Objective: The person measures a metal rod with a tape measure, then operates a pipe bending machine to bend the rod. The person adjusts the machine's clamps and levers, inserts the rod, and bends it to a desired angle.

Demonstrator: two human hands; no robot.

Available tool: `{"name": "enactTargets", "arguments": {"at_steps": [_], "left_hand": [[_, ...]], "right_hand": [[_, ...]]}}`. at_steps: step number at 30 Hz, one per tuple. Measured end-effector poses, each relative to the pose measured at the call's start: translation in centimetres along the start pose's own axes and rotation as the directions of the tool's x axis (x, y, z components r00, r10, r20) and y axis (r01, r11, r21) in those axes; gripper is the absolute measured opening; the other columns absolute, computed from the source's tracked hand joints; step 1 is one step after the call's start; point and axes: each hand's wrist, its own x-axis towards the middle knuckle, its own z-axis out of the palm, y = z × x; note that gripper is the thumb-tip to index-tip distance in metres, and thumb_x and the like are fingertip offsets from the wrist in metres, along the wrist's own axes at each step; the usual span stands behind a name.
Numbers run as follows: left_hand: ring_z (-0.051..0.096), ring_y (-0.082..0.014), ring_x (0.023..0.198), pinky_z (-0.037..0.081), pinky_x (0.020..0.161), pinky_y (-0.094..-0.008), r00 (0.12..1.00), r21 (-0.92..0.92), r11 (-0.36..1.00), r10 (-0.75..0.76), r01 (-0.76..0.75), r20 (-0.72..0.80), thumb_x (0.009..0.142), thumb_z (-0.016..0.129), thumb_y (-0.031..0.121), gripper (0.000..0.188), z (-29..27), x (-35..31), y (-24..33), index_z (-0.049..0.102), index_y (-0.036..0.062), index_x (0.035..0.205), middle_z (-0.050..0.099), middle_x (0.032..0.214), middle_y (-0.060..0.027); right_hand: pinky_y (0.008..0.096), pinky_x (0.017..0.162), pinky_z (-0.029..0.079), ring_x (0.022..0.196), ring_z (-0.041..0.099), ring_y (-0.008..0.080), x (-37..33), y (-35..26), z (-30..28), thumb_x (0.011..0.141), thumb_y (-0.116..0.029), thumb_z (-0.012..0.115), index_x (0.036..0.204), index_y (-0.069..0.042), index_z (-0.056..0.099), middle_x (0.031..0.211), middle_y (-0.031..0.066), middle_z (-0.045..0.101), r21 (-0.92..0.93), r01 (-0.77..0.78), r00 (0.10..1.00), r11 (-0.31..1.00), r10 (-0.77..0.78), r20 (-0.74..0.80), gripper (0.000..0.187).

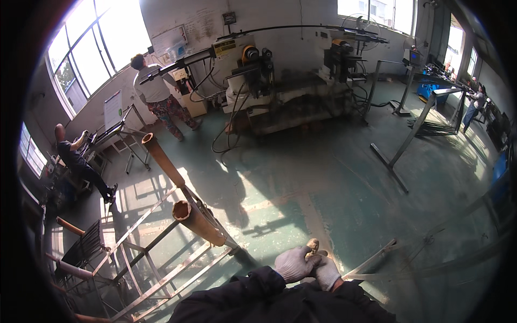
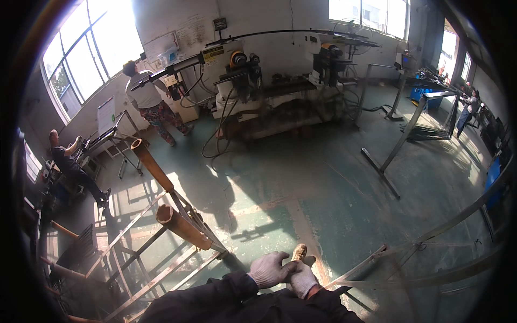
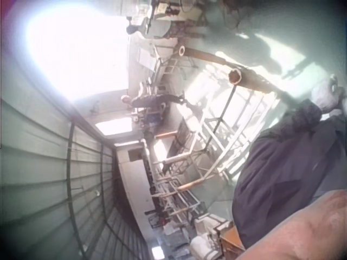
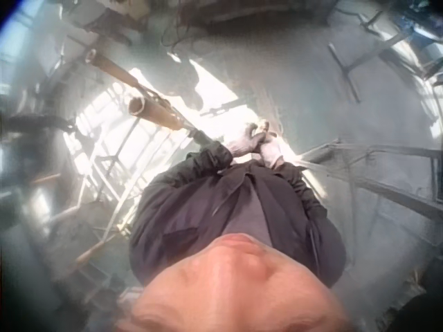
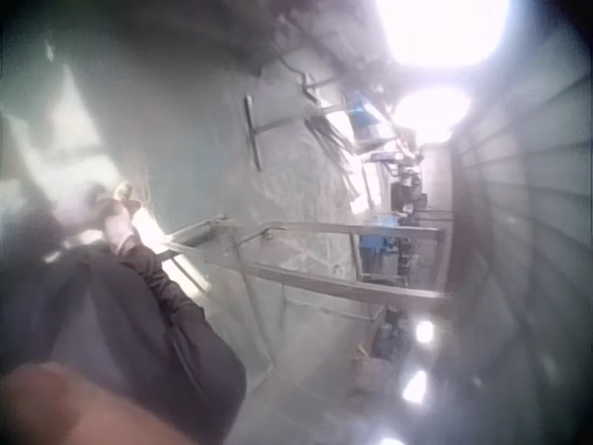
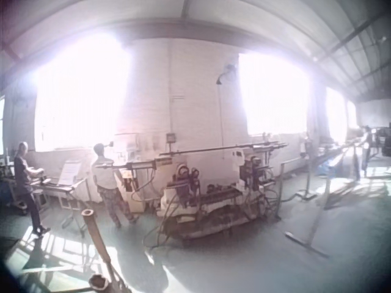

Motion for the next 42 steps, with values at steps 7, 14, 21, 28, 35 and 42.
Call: {"name": "enactTargets", "arguments": {"at_steps": [7, 14, 21, 28, 35, 42], "left_hand": [[0.079, -0.0413, 0.116, 0.063, 0.098, -0.0521, 0.994, -0.070, 0.994, 0.077, -0.083, -0.082, 0.102, 0.079, 0.060, 0.063, -11.1, 20.5, -3.6, 0.081, 0.0082, 0.137, 0.081, 0.123, -0.0207], [0.079, -0.0409, 0.115, 0.061, 0.099, -0.0491, 0.985, -0.132, 0.989, -0.091, 0.071, -0.149, 0.109, 0.071, 0.057, 0.053, -26.2, 33.2, -10.1, 0.085, 0.0088, 0.127, 0.082, 0.120, -0.0208], [0.079, -0.0384, 0.109, 0.062, 0.096, -0.0492, 0.887, -0.043, 0.919, -0.391, 0.392, -0.246, 0.103, 0.080, 0.050, 0.039, -42.6, 43.0, -30.2, 0.091, 0.0165, 0.120, 0.080, 0.115, -0.0152], [0.070, -0.0345, 0.085, 0.056, 0.077, -0.0472, 0.725, 0.134, 0.988, 0.041, 0.072, -0.687, 0.094, 0.088, 0.014, 0.007, -58.8, 55.3, -35.0, 0.085, 0.0080, 0.092, 0.070, 0.092, -0.0134], [0.069, -0.0365, 0.092, 0.056, 0.081, -0.0489, 0.582, 0.303, 0.953, 0.238, 0.015, -0.778, 0.085, 0.084, 0.005, 0.006, -70.7, 66.2, -28.7, 0.078, 0.0073, 0.086, 0.069, 0.090, -0.0122], [0.065, -0.0353, 0.091, 0.053, 0.082, -0.0464, 0.510, 0.359, 0.933, 0.313, -0.009, -0.801, 0.087, 0.081, 0.002, 0.009, -73.0, 80.1, -20.5, 0.073, 0.0050, 0.087, 0.065, 0.092, -0.0117]], "right_hand": [[0.0426, 0.092, 0.072, 0.099, 0.082, 0.0267, 23.2, -14.1, 0.3, 0.105, 0.006, 0.072, 0.119, 0.008, 0.073, 0.109, 0.0146, 0.080, 0.079, -0.159, 0.980, 0.984, 0.147, 0.137, 0.015], [0.0397, 0.064, 0.069, 0.078, 0.081, 0.0267, 41.2, -31.6, 1.9, 0.111, -0.006, 0.078, 0.127, 0.008, 0.064, 0.099, 0.0152, 0.077, 0.124, -0.071, 0.995, 0.990, 0.062, 0.072, 0.026], [0.0349, 0.059, 0.056, 0.068, 0.068, 0.0173, 65.0, -52.8, -18.2, 0.114, -0.018, 0.079, 0.123, -0.001, 0.073, 0.092, 0.0045, 0.072, 0.009, 0.412, 0.741, 0.911, -0.329, -0.586, 0.021], [0.0336, 0.068, 0.058, 0.076, 0.069, 0.0175, 75.2, -64.3, -24.0, 0.117, -0.024, 0.076, 0.137, -0.002, 0.072, 0.096, 0.0038, 0.073, 0.086, 0.522, 0.731, 0.848, -0.394, -0.557, 0.030], [0.0347, 0.074, 0.060, 0.086, 0.071, 0.0174, 87.7, -70.6, -26.9, 0.118, -0.020, 0.073, 0.139, -0.004, 0.069, 0.105, 0.0034, 0.074, 0.238, 0.552, 0.784, 0.799, -0.400, -0.475, 0.027], [0.0345, 0.075, 0.064, 0.087, 0.078, 0.0183, 104.1, -78.7, -36.1, 0.118, -0.019, 0.072, 0.139, -0.003, 0.073, 0.107, 0.0044, 0.079, 0.153, 0.619, 0.697, 0.770, -0.450, -0.559, 0.027]]}}
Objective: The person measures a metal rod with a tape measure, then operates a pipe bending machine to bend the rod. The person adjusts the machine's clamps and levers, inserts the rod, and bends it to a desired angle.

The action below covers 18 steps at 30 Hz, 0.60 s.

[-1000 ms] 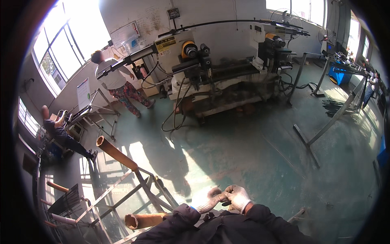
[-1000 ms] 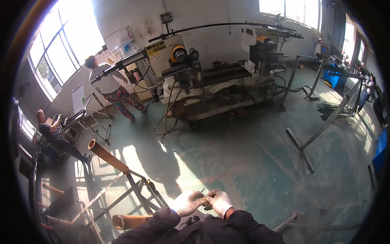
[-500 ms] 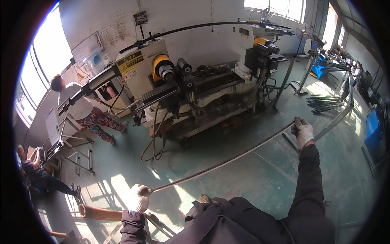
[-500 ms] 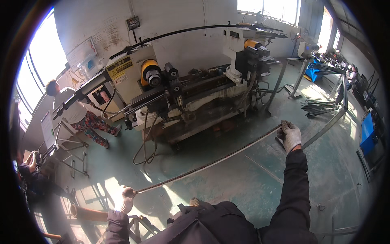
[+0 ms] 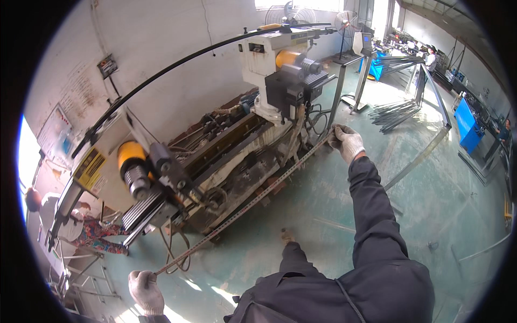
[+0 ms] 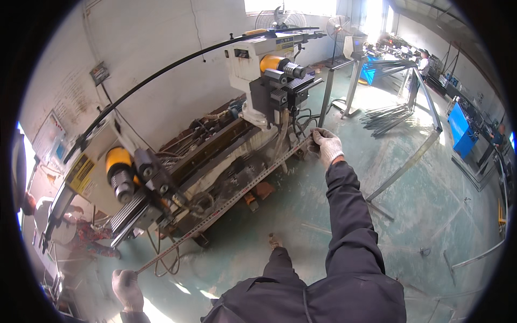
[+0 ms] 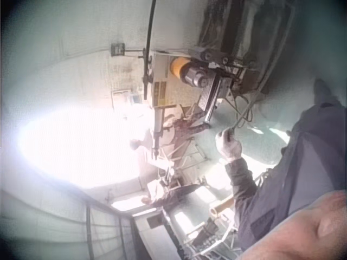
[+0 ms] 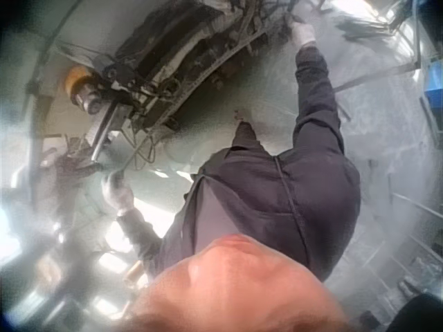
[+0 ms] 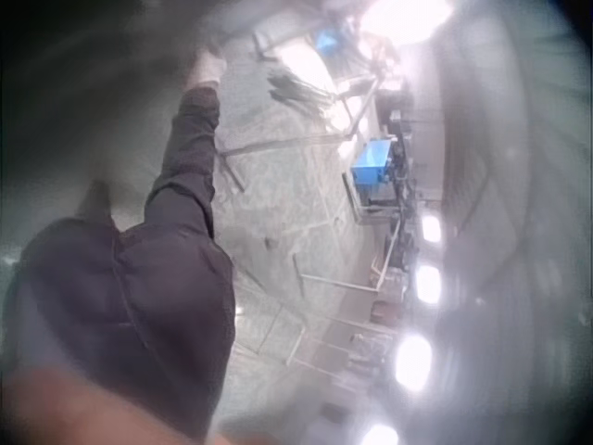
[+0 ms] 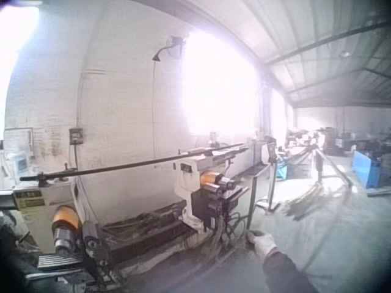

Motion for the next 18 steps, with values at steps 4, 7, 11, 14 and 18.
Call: {"name": "enactTargets", "arguments": {"at_steps": [4, 7, 11, 14, 18], "left_hand": [[0.065, -0.0316, 0.087, 0.052, 0.079, -0.0424, 0.998, 0.006, 0.999, 0.041, -0.041, -0.037, 0.089, 0.077, -0.004, 0.009, 7.4, 6.7, 7.9, 0.073, 0.0045, 0.088, 0.064, 0.092, -0.0113], [0.073, -0.0398, 0.096, 0.062, 0.087, -0.0520, 0.974, 0.114, 0.973, 0.187, -0.202, 0.128, 0.099, 0.073, 0.003, 0.020, 9.8, 12.6, 13.3, 0.082, 0.0084, 0.116, 0.077, 0.111, -0.0190], [0.074, -0.0397, 0.094, 0.062, 0.086, -0.0507, 0.985, 0.104, 0.980, 0.168, -0.172, 0.045, 0.092, 0.081, 0.000, 0.020, 14.9, 18.6, 19.5, 0.084, 0.0096, 0.109, 0.077, 0.105, -0.0170], [0.075, -0.0380, 0.093, 0.061, 0.084, -0.0497, 0.984, 0.072, 0.981, 0.179, -0.180, 0.017, 0.090, 0.082, -0.002, 0.021, 17.8, 22.1, 22.3, 0.083, 0.0093, 0.108, 0.076, 0.102, -0.0156], [0.075, -0.0370, 0.093, 0.061, 0.083, -0.0487, 0.982, 0.093, 0.978, 0.186, -0.188, 0.027, 0.089, 0.081, -0.003, 0.021, 19.9, 25.3, 24.2, 0.083, 0.0087, 0.106, 0.075, 0.101, -0.0147]], "right_hand": [[0.0346, 0.071, 0.066, 0.081, 0.078, 0.0178, 13.7, -0.2, -0.9, 0.116, -0.020, 0.076, 0.129, -0.004, 0.080, 0.104, 0.0050, 0.082, 0.024, 0.029, 0.996, 0.999, -0.027, -0.083, 0.021], [0.0338, 0.070, 0.066, 0.076, 0.078, 0.0177, 23.5, -0.7, -1.9, 0.116, -0.019, 0.076, 0.127, -0.005, 0.080, 0.101, 0.0056, 0.083, 0.117, 0.049, 0.988, 0.992, -0.031, -0.150, 0.019], [0.0361, 0.074, 0.066, 0.081, 0.077, 0.0160, 34.3, -1.0, -2.7, 0.118, -0.021, 0.073, 0.131, -0.007, 0.079, 0.106, 0.0039, 0.082, 0.065, 0.070, 0.984, 0.995, -0.059, -0.166, 0.020], [0.0385, 0.078, 0.068, 0.085, 0.078, 0.0172, 39.9, -1.1, -2.6, 0.117, -0.023, 0.075, 0.131, -0.008, 0.079, 0.106, 0.0034, 0.082, 0.099, 0.092, 0.984, 0.991, -0.076, -0.158, 0.020], [0.0405, 0.082, 0.069, 0.088, 0.078, 0.0191, 44.7, -0.9, -1.8, 0.117, -0.023, 0.075, 0.133, -0.009, 0.077, 0.109, 0.0036, 0.083, 0.118, 0.084, 0.982, 0.990, -0.061, -0.181, 0.021]]}}
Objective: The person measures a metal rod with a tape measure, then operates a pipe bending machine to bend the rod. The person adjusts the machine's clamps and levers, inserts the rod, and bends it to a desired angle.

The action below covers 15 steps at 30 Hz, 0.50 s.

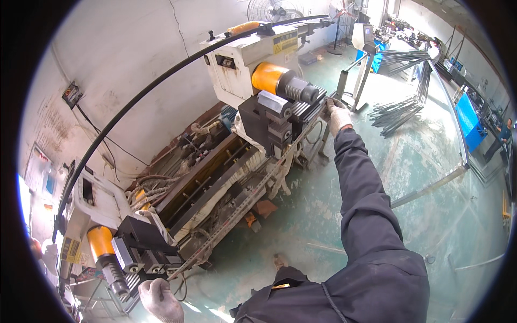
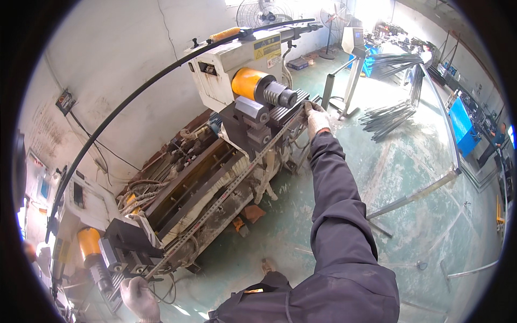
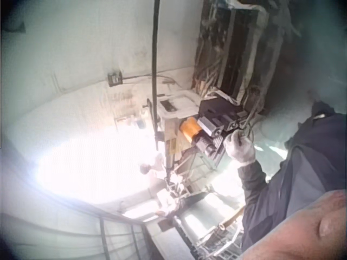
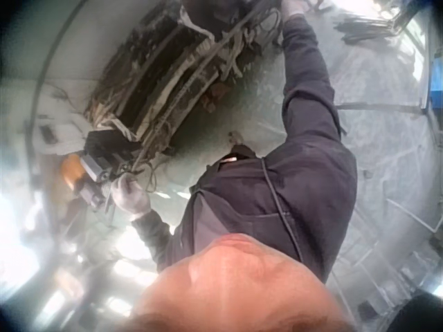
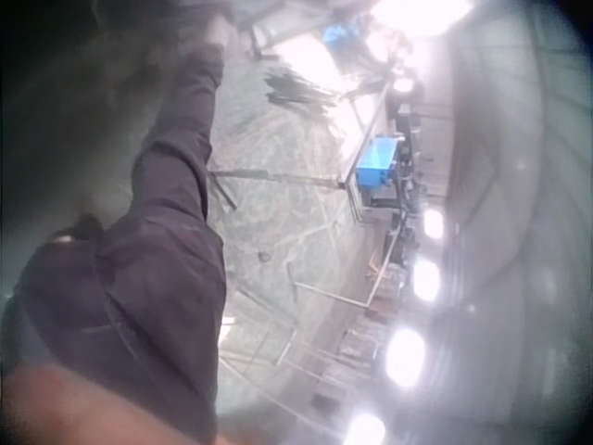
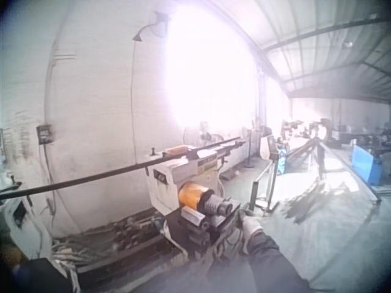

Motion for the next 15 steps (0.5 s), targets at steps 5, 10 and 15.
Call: {"name": "enactTargets", "arguments": {"at_steps": [5, 10, 15], "left_hand": [[0.075, -0.0370, 0.093, 0.061, 0.084, -0.0490, 1.000, 0.022, 1.000, -0.012, 0.013, -0.018, 0.088, 0.080, -0.004, 0.023, 0.8, 1.9, 0.7, 0.083, 0.0092, 0.107, 0.075, 0.101, -0.0145], [0.074, -0.0396, 0.096, 0.061, 0.088, -0.0507, 0.999, 0.064, 0.998, 0.010, -0.006, -0.054, 0.088, 0.082, -0.003, 0.024, 1.1, 2.4, 0.2, 0.084, 0.0108, 0.108, 0.076, 0.102, -0.0148], [0.072, -0.0347, 0.096, 0.058, 0.088, -0.0468, 1.000, 0.026, 1.000, -0.010, 0.010, -0.008, 0.094, 0.082, 0.003, 0.015, 1.6, 2.7, -0.4, 0.081, 0.0068, 0.107, 0.075, 0.103, -0.0138]], "right_hand": [[0.0406, 0.084, 0.070, 0.091, 0.078, 0.0187, 2.5, 1.6, 1.8, 0.117, -0.023, 0.075, 0.134, -0.010, 0.076, 0.113, 0.0033, 0.082, 0.052, -0.028, 0.999, 0.998, 0.029, -0.017, 0.021], [0.0381, 0.081, 0.073, 0.090, 0.081, 0.0201, 1.6, 1.7, 3.3, 0.116, -0.018, 0.075, 0.134, -0.006, 0.078, 0.114, 0.0063, 0.083, 0.117, -0.018, 0.996, 0.993, 0.028, -0.087, 0.022], [0.0360, 0.081, 0.072, 0.090, 0.080, 0.0195, 3.5, 3.4, 1.9, 0.115, -0.018, 0.078, 0.133, -0.005, 0.078, 0.116, 0.0064, 0.083, 0.033, 0.058, 0.995, 0.998, -0.056, -0.085, 0.023]]}}
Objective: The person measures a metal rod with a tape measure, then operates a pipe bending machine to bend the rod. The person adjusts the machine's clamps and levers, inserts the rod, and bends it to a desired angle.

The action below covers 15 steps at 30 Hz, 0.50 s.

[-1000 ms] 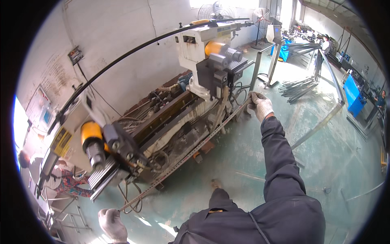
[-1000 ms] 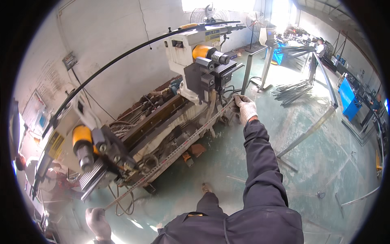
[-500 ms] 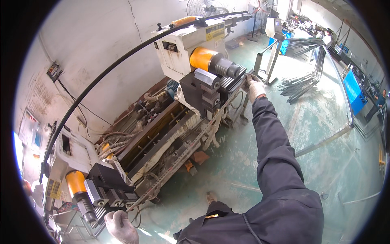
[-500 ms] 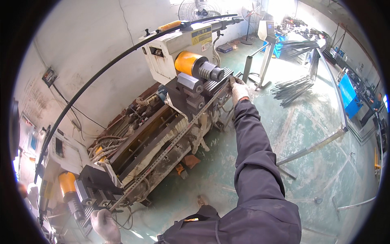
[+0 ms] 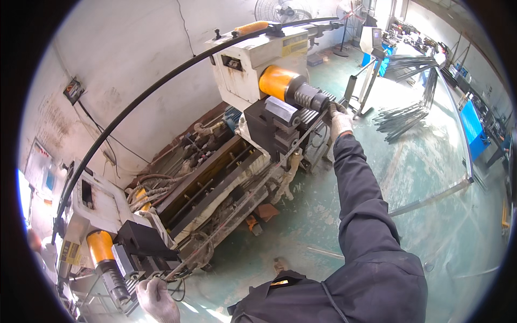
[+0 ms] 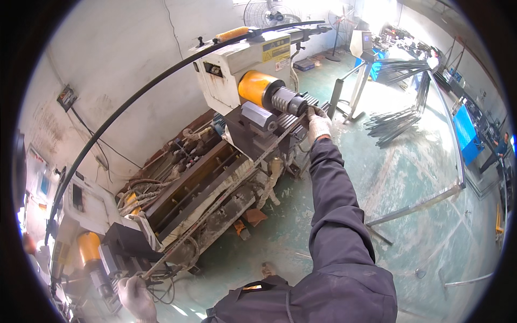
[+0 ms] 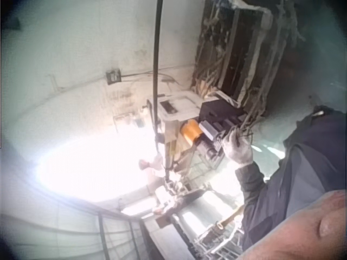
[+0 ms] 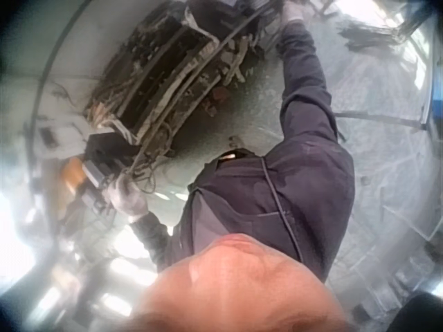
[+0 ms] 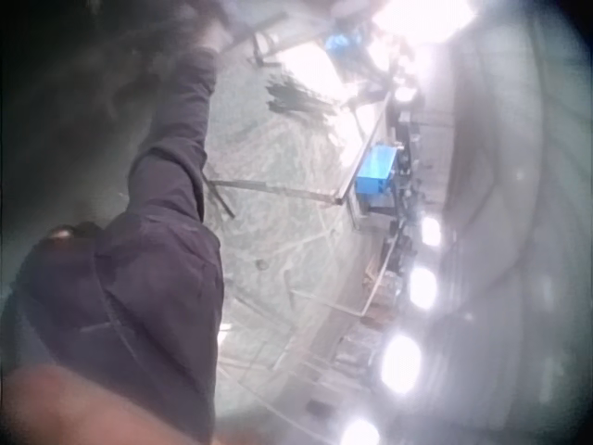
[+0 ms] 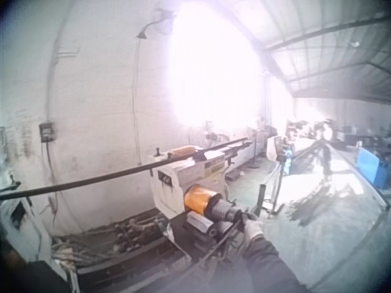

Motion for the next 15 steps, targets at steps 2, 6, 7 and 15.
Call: {"name": "enactTargets", "arguments": {"at_steps": [2, 6, 7, 15], "left_hand": [[0.066, -0.0318, 0.089, 0.053, 0.079, -0.0431, 0.992, -0.081, 0.988, -0.130, 0.129, -0.006, 0.088, 0.078, -0.006, 0.014, 0.6, 0.0, 0.2, 0.074, 0.0055, 0.094, 0.065, 0.094, -0.0116], [0.071, -0.0406, 0.095, 0.059, 0.087, -0.0494, 0.982, -0.129, 0.974, -0.183, 0.186, 0.034, 0.088, 0.081, -0.003, 0.016, 0.5, -0.3, -0.7, 0.079, 0.0060, 0.100, 0.074, 0.101, -0.0171], [0.072, -0.0405, 0.094, 0.059, 0.085, -0.0496, 0.989, -0.098, 0.984, -0.149, 0.148, -0.011, 0.088, 0.083, -0.002, 0.015, 0.2, -0.6, -1.3, 0.079, 0.0066, 0.100, 0.074, 0.099, -0.0165], [0.073, -0.0371, 0.090, 0.059, 0.080, -0.0481, 0.949, -0.044, 0.949, -0.307, 0.311, 0.075, 0.088, 0.084, 0.004, 0.008, -7.7, -7.2, -12.3, 0.080, 0.0095, 0.092, 0.072, 0.089, -0.0107]], "right_hand": [[0.0359, 0.086, 0.069, 0.101, 0.080, 0.0193, 3.3, 2.1, -1.9, 0.115, -0.027, 0.079, 0.137, -0.005, 0.077, 0.117, 0.0053, 0.081, -0.152, 0.082, 0.995, 0.985, -0.073, 0.068, 0.030], [0.0514, 0.090, 0.065, 0.100, 0.081, 0.0272, 13.4, 5.7, -6.8, 0.117, -0.039, 0.067, 0.128, -0.003, 0.083, 0.116, 0.0148, 0.084, -0.791, 0.326, 0.801, -0.519, -0.293, 0.522, 0.040], [0.0460, 0.073, 0.065, 0.084, 0.084, 0.0227, 15.9, 5.0, -8.1, 0.110, -0.030, 0.069, 0.105, -0.009, 0.083, 0.098, 0.0087, 0.086, -0.779, 0.349, 0.824, -0.521, -0.225, 0.519, 0.025], [0.0470, 0.103, 0.061, 0.123, 0.079, 0.0316, 14.8, 2.4, -5.8, 0.111, -0.040, 0.071, 0.147, -0.004, 0.070, 0.133, 0.0217, 0.081, -0.897, 0.328, 0.890, -0.296, -0.220, 0.398, 0.051]]}}
